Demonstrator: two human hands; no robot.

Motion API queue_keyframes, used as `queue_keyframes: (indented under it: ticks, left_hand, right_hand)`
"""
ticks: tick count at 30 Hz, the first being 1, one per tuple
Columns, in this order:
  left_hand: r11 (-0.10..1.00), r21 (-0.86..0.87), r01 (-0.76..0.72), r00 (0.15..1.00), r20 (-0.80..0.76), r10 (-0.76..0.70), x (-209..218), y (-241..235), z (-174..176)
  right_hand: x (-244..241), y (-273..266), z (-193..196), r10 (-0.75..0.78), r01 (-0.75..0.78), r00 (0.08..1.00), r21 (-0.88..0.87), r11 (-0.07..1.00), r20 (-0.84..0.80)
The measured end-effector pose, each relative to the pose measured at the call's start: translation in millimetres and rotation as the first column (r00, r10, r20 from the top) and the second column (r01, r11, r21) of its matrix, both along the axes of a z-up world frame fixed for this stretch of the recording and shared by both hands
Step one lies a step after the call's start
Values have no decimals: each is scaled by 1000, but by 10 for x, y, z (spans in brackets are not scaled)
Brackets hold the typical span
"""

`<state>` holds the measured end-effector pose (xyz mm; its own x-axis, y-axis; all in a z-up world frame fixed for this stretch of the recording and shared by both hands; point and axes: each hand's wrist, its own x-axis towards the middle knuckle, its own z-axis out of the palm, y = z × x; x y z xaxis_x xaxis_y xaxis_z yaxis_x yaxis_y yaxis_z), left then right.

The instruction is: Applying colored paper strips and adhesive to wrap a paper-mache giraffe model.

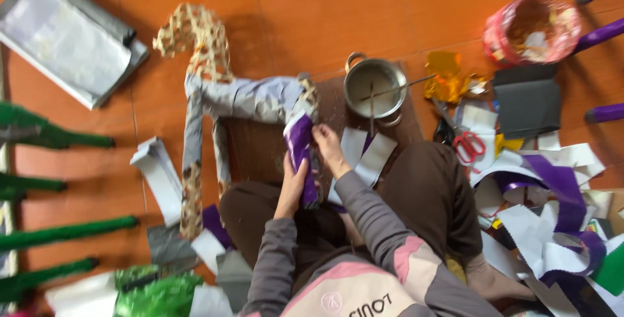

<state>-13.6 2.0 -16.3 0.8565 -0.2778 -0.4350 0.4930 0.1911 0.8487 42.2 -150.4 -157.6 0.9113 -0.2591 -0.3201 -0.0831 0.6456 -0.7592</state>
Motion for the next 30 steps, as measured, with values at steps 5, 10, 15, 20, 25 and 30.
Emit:
queue_keyframes:
  ticks: [5, 10, 15, 20, 25, 30]
  left_hand:
    - [999, -10, 52, 993, -102, -53, -24, 31, 212]
    - [993, -98, 68, 983, -164, -83, -196, 135, 135]
    - [964, -260, 48, 981, -170, -95, -438, 206, -117]
    - [972, -222, 73, 976, -186, -115, -400, 215, 145]
    - [975, -193, 110, 961, -229, -154, -471, 646, 352]
    - [951, -245, -190, 974, -169, 151, -733, 1692, 401]
  right_hand:
    - [-59, 39, 403, -66, 64, 997, -83, 995, -27]
    - [-127, -26, 1020, -176, 157, 983, -275, 948, -43]
    - [35, 81, 1674, -145, 154, 988, -578, 802, 63]
    - [205, 14, 1546, -189, 169, 982, -529, 831, 16]
    - [-143, -607, 621, -69, 51, 981, -104, 993, -182]
    - [-649, -1541, 82, -321, 403, 901, 288, 869, -292]
